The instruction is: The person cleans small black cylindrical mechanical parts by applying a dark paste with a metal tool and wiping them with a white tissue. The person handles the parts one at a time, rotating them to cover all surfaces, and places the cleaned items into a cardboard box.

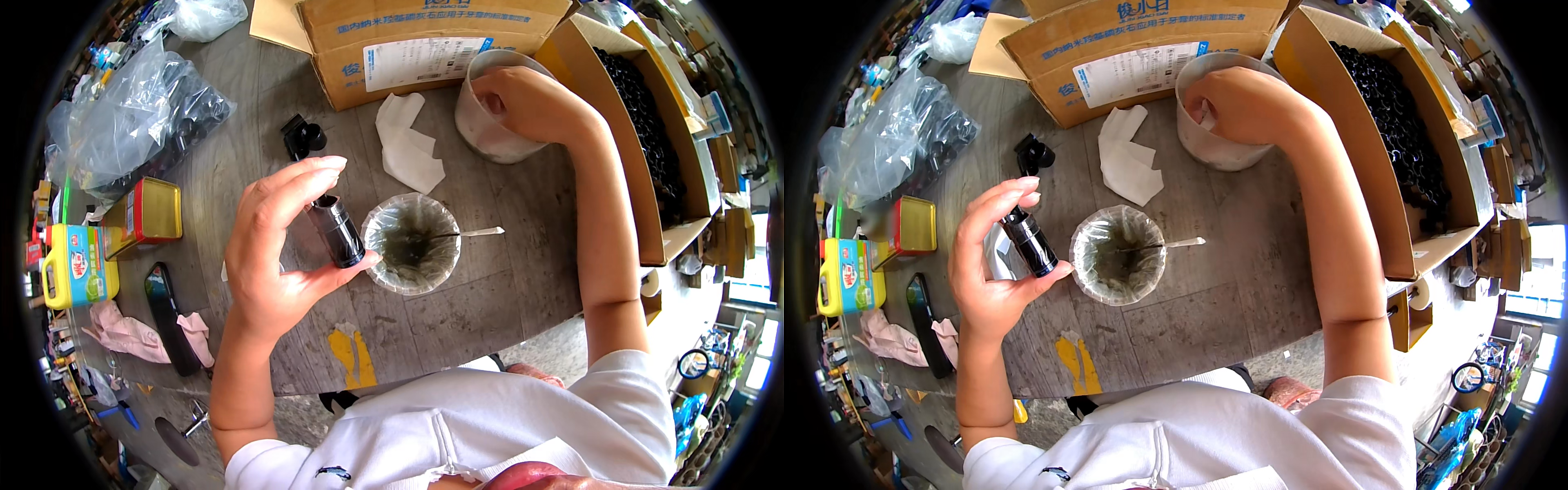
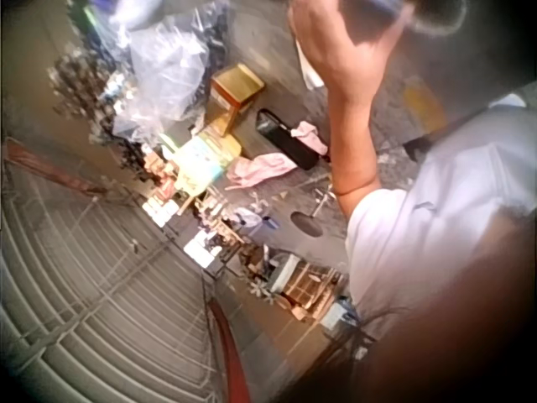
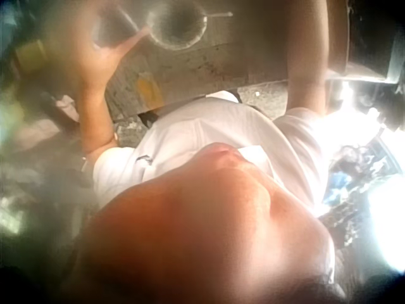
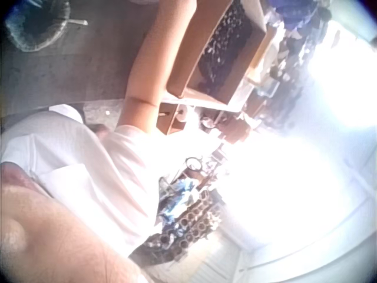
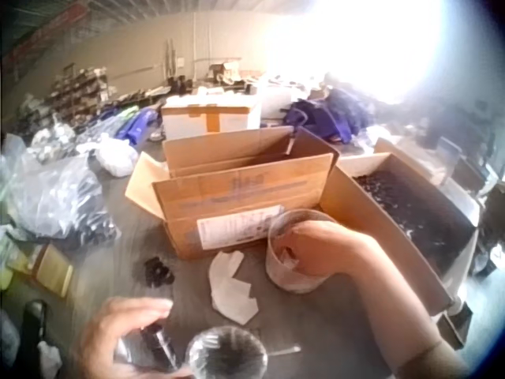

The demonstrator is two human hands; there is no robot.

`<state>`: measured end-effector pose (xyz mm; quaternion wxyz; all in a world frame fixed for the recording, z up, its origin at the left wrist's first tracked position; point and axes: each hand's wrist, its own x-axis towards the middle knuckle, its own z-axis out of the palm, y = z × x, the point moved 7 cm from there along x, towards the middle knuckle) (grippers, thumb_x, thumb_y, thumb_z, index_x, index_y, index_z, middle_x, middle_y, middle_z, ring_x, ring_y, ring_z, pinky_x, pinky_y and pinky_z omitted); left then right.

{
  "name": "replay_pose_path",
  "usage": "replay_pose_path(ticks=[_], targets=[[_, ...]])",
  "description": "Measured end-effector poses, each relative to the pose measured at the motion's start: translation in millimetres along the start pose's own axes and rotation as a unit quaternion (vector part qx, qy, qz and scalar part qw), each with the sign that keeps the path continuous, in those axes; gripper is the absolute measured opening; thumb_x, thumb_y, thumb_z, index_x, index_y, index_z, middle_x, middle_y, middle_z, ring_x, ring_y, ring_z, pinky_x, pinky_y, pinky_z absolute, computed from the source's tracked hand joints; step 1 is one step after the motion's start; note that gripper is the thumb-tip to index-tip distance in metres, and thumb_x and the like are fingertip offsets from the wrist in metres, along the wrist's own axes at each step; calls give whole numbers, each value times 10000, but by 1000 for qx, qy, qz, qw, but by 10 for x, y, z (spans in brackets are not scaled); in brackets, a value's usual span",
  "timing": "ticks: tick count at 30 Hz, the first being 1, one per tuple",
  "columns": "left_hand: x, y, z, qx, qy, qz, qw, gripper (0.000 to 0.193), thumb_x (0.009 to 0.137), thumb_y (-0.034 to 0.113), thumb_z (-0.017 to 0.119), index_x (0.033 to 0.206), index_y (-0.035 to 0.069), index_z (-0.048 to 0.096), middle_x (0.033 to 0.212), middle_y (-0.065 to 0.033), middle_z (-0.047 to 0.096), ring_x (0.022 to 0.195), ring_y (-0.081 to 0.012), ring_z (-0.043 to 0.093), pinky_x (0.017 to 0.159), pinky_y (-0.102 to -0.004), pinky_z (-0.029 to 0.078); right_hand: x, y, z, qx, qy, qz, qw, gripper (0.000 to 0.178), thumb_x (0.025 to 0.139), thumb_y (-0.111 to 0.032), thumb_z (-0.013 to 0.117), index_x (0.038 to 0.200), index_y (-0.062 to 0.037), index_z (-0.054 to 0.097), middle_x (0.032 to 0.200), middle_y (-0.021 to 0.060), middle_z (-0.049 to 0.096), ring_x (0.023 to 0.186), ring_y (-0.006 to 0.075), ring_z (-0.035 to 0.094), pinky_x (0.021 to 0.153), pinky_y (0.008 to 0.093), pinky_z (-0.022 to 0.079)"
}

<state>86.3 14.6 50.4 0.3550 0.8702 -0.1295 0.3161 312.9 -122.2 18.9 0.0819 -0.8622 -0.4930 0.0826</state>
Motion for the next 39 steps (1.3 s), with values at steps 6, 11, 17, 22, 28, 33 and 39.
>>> replay_pose_path(ticks=[6,11,17,22,28,33,39], targets=[[-1,6,16,12,-20,17,1000,706,616,98,856,1212,16,487,1199,-215,571,998,-262,610,892,-372,497,7,-27,-13,-17,-26,21,999,156,686,72,538,812,2,599,818,129,628,799,294,599,701,359,474],[-15,-6,8,18,-19,15,1000,704,613,97,858,1208,15,489,1192,-212,574,997,-263,611,889,-372,499,5,-31,-132,32,28,-40,998,141,713,-8,624,851,-13,656,863,107,624,808,263,606,725,342,479],[7,9,18,21,-25,23,999,700,611,96,858,1202,13,492,1191,-214,572,995,-268,616,881,-368,507,-120,65,-402,54,66,-55,995,98,842,-51,614,898,-12,684,878,70,641,826,204,633,734,316,505],[-3,7,29,17,-22,19,999,700,606,95,860,1198,13,496,1191,-217,572,1003,-273,616,880,-370,510,-173,-25,-459,96,42,16,994,103,831,-50,618,900,16,654,775,79,652,682,161,639,658,297,520],[17,21,34,9,6,9,1000,658,582,120,861,1149,22,543,1133,-167,626,1024,-300,612,854,-365,506,-166,54,-448,116,54,28,991,90,816,-21,610,891,25,627,754,88,648,631,145,644,626,279,518],[3,10,35,17,-27,25,999,711,597,70,858,1204,11,494,1192,-222,569,1015,-279,613,882,-376,515,-183,108,-503,184,90,65,977,121,791,-6,642,901,35,614,762,109,656,652,147,664,600,281,521],[4,14,30,19,-26,28,999,714,600,74,858,1209,13,490,1193,-222,569,1014,-281,613,882,-375,516,-180,145,-506,144,65,91,983,128,775,-16,676,882,31,623,731,90,659,635,136,656,566,268,517]])
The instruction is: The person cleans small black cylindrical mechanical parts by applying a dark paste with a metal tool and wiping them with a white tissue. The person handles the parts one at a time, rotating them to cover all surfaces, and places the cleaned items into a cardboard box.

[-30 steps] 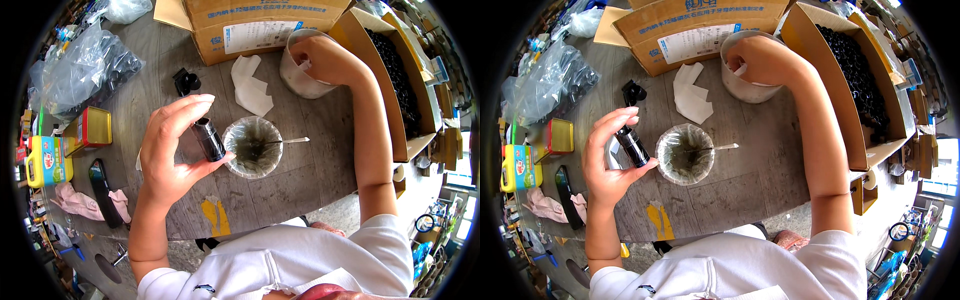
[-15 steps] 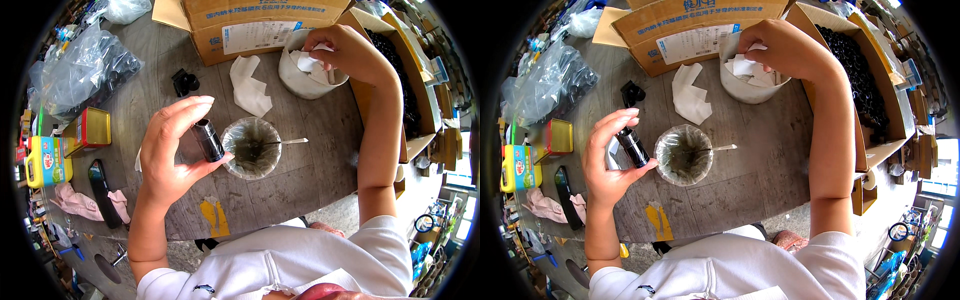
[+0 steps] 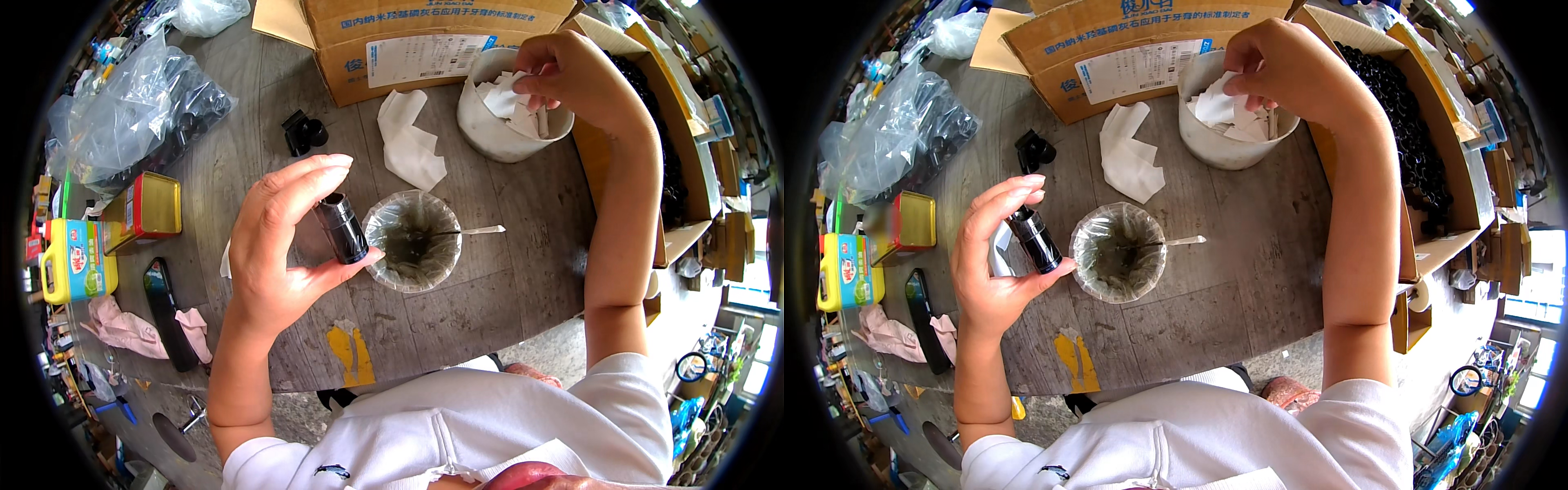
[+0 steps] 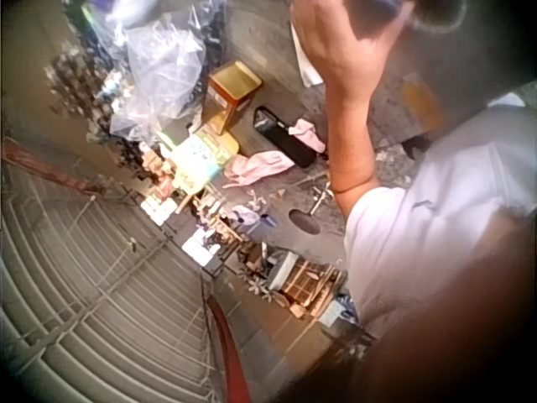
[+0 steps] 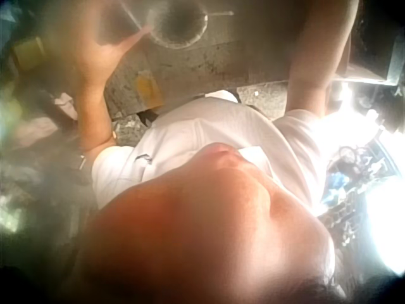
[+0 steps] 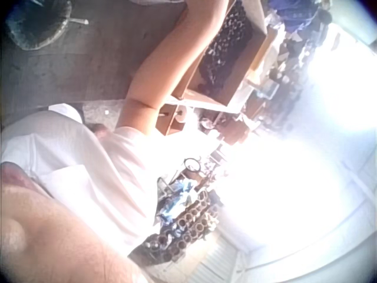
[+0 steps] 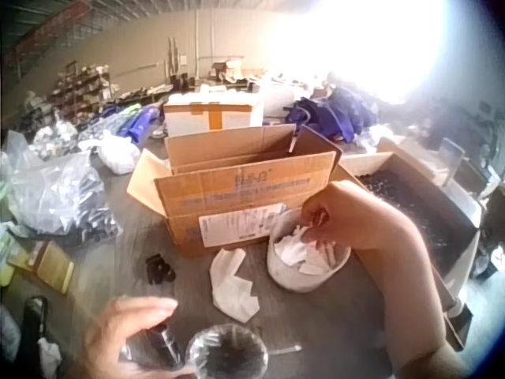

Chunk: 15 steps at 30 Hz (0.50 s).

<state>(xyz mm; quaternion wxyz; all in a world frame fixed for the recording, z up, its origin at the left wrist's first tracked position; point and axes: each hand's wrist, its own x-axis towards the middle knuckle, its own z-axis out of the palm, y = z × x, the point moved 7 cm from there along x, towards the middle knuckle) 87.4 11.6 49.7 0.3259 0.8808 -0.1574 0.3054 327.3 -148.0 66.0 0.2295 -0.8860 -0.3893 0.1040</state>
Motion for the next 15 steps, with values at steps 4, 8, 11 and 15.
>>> replay_pose_path(ticks=[4,8,11,15], targets=[[-4,0,0,0,1,0,1000,712,603,80,858,1209,12,490,1193,-221,569,1011,-281,613,877,-372,517,-3,17,-24,-33,20,-17,999,96,770,-35,691,830,13,633,706,75,648,611,129,643,547,258,509],[-4,-9,6,-1,1,1,1000,712,603,84,859,1208,9,490,1192,-220,571,1006,-281,614,875,-372,517,-29,-4,-52,2,21,20,1000,82,770,-52,697,818,1,656,724,75,645,579,128,633,545,260,517],[-2,-4,-2,-1,10,-7,1000,697,597,98,860,1190,11,505,1170,-203,589,1009,-290,614,865,-371,515,-59,-65,-66,-27,26,22,999,92,773,-37,685,861,-20,666,768,76,648,558,134,631,543,258,518],[7,3,-3,-3,30,-17,999,666,587,125,861,1157,15,535,1126,-169,624,1018,-309,613,847,-369,512,-34,-43,-106,-2,57,-12,998,55,806,-47,664,851,-24,644,744,17,633,669,93,607,622,242,494]])
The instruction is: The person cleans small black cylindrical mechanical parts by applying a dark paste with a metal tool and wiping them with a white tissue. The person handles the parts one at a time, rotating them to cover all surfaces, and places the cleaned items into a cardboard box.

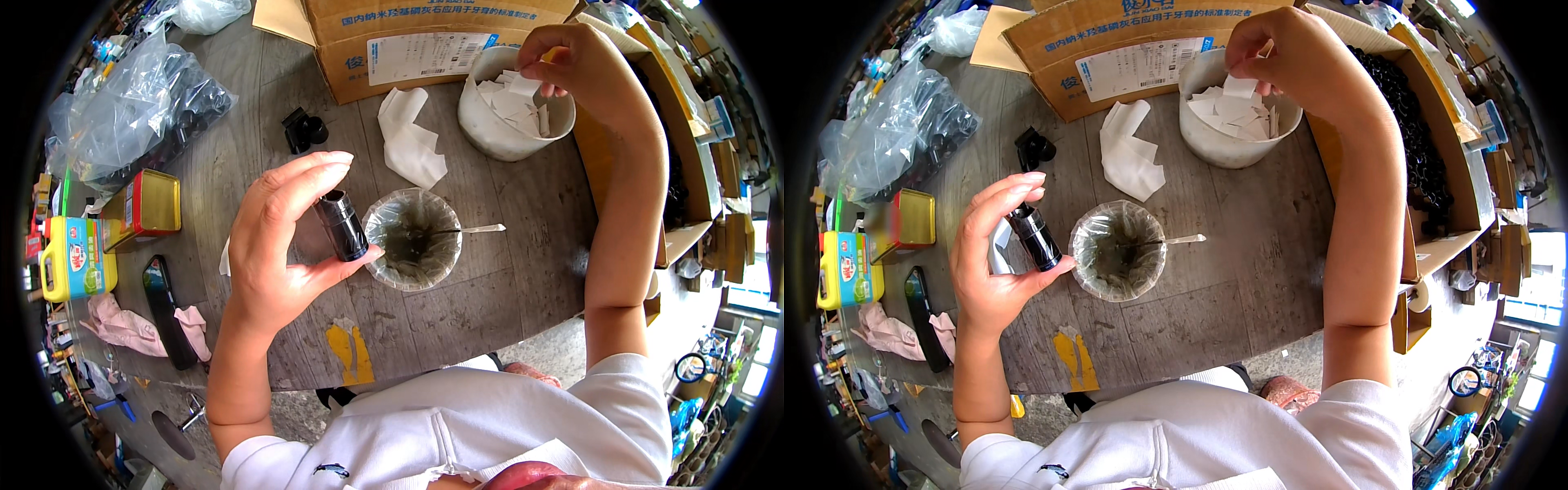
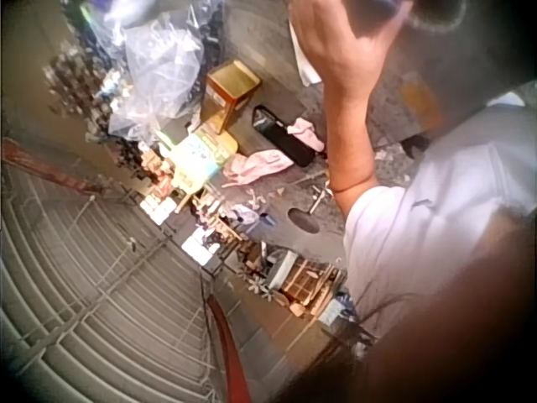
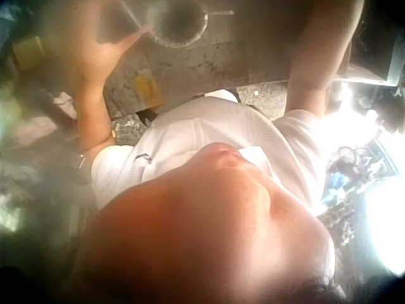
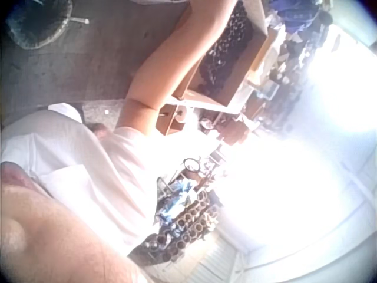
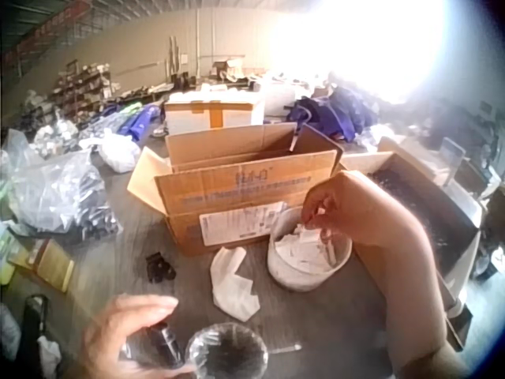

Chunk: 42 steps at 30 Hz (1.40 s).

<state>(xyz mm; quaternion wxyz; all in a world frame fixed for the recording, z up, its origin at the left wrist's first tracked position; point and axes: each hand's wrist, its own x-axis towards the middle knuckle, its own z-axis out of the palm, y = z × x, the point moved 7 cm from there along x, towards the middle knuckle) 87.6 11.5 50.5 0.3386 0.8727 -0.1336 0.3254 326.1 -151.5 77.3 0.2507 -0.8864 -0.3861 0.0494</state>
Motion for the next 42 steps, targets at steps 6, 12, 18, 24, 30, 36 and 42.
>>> replay_pose_path(ticks=[6,12,18,24,30,36,42], targets=[[-24,-45,1,-44,-4,-26,999,751,604,141,870,1228,7,475,1203,-206,574,1039,-284,601,906,-390,481,32,-53,-77,64,25,-63,996,104,797,-11,671,895,-7,637,841,12,622,760,80,584,712,241,495],[-51,-118,-36,-146,32,-38,988,876,629,291,871,1311,29,388,1342,-251,465,1129,-291,556,969,-392,415,-175,-652,-115,326,81,-42,941,37,844,34,626,880,34,615,775,56,620,631,102,628,540,205,532],[-41,-120,-16,-277,102,-77,952,894,651,338,855,1326,48,346,1396,-282,390,1166,-315,539,939,-342,430,-379,-1046,377,433,-36,-129,892,305,822,3,671,1094,43,538,1004,87,588,795,95,587,596,207,496],[-32,-67,-13,-366,98,-61,924,924,631,324,872,1323,33,334,1389,-286,394,1229,-340,495,962,-356,441,-546,-1266,402,470,-10,-211,857,303,800,-16,710,1063,31,568,911,117,618,687,80,578,525,161,448],[-13,-4,54,-402,89,-22,911,994,627,323,873,1350,3,270,1421,-292,334,1312,-384,385,1038,-471,395,-591,-1349,399,452,8,-263,852,225,803,-62,721,957,19,578,833,124,606,640,126,575,554,197,447],[-20,17,120,-459,97,11,883,1028,617,379,873,1375,74,249,1483,-276,213,1350,-406,307,1091,-540,297,-648,-1372,429,515,7,-198,834,155,831,-70,682,872,2,551,797,141,577,568,118,548,516,188,447],[-25,8,157,-526,116,-17,842,1050,579,372,888,1367,90,254,1489,-245,218,1340,-369,324,1102,-509,277,-673,-1395,540,530,-20,-179,829,143,826,-40,666,885,12,546,815,154,579,564,112,574,492,195,493]])
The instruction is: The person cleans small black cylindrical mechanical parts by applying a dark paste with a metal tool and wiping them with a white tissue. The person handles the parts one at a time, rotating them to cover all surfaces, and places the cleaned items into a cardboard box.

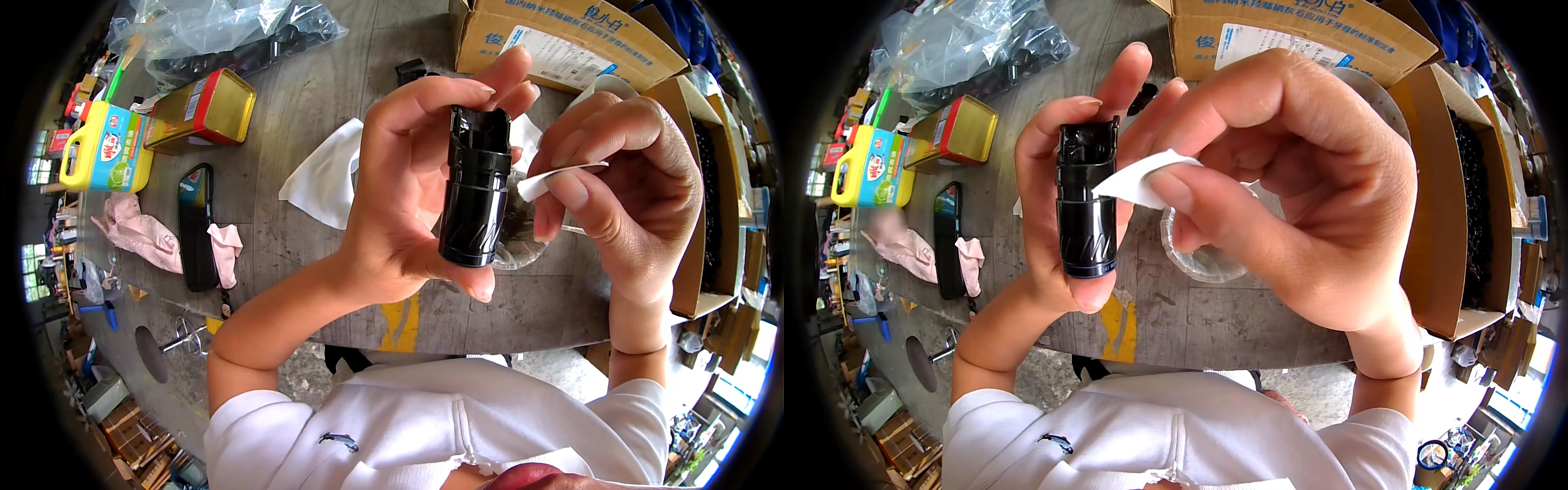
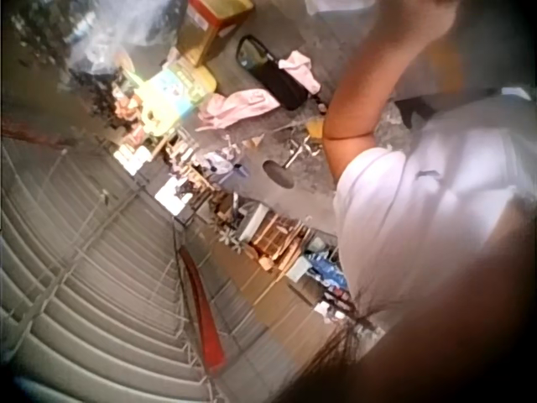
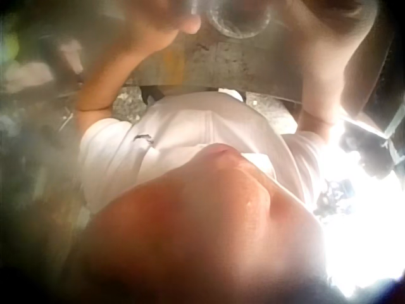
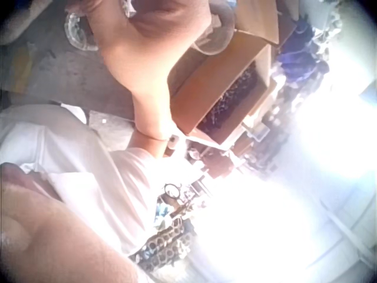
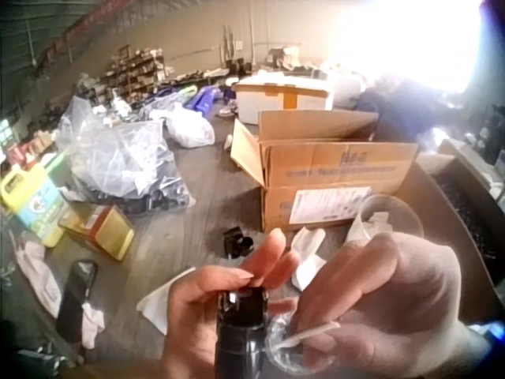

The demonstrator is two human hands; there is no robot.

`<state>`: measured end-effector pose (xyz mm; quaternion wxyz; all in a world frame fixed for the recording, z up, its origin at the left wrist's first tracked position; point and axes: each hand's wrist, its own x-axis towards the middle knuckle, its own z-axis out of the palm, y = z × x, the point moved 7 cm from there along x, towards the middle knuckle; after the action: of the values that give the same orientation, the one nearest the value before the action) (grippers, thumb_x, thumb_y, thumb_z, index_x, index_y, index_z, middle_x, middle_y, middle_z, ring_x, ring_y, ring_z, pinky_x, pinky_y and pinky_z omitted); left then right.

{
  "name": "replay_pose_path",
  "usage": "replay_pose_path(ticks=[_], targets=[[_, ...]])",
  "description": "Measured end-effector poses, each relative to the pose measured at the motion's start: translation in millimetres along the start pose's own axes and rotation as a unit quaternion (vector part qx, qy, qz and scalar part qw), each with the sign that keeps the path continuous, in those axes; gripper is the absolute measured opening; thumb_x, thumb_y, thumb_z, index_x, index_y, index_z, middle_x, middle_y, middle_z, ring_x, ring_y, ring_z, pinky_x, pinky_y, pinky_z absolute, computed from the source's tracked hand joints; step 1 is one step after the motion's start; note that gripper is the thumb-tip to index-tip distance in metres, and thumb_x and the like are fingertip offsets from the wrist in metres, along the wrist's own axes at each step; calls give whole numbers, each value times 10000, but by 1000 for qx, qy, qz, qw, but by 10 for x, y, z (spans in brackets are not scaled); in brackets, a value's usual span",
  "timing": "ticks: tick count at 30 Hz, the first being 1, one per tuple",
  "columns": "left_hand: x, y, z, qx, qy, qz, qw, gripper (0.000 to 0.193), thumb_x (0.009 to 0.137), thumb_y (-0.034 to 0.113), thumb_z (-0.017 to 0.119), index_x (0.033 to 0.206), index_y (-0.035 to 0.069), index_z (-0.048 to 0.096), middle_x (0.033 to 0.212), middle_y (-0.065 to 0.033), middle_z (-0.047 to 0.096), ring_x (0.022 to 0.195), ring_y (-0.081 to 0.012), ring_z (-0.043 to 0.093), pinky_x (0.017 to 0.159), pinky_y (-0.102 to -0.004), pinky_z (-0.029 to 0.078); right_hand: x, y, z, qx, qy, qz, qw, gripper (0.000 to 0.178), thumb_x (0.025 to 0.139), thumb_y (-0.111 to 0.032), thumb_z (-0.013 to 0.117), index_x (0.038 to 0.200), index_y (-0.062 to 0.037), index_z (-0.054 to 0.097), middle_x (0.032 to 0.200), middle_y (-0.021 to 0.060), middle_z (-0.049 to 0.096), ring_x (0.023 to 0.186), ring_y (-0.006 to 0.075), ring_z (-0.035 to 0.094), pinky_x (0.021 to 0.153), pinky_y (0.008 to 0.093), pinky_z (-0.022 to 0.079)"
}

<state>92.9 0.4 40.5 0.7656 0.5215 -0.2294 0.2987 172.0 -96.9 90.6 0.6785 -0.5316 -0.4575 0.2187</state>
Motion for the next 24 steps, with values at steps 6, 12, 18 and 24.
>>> replay_pose_path(ticks=[6,12,18,24], targets=[[-18,-20,22,-57,31,-23,998,1020,562,242,909,1340,61,272,1455,-230,310,1317,-275,380,1075,-428,337,-10,60,26,13,-4,-7,1000,153,809,-28,687,868,14,552,815,150,576,583,114,586,504,197,515],[4,48,-5,56,-14,-13,998,1013,619,248,877,1369,15,237,1420,-264,340,1317,-322,382,1079,-462,330,-2,16,-11,-12,-6,0,1000,151,798,-22,697,847,16,559,815,147,575,584,107,582,507,190,510],[12,77,-4,139,-9,2,990,1045,631,362,868,1381,-11,243,1377,-303,381,1300,-380,400,1072,-499,340,7,-18,-38,-46,-8,-7,999,142,785,6,695,833,22,562,808,149,571,580,100,570,497,185,498],[20,116,-32,179,-7,-21,984,1008,624,253,883,1374,-30,272,1336,-292,437,1289,-359,423,1042,-450,390,-52,-4,-57,-72,28,-40,996,137,772,31,692,826,27,567,807,155,575,571,99,564,476,178,490]])
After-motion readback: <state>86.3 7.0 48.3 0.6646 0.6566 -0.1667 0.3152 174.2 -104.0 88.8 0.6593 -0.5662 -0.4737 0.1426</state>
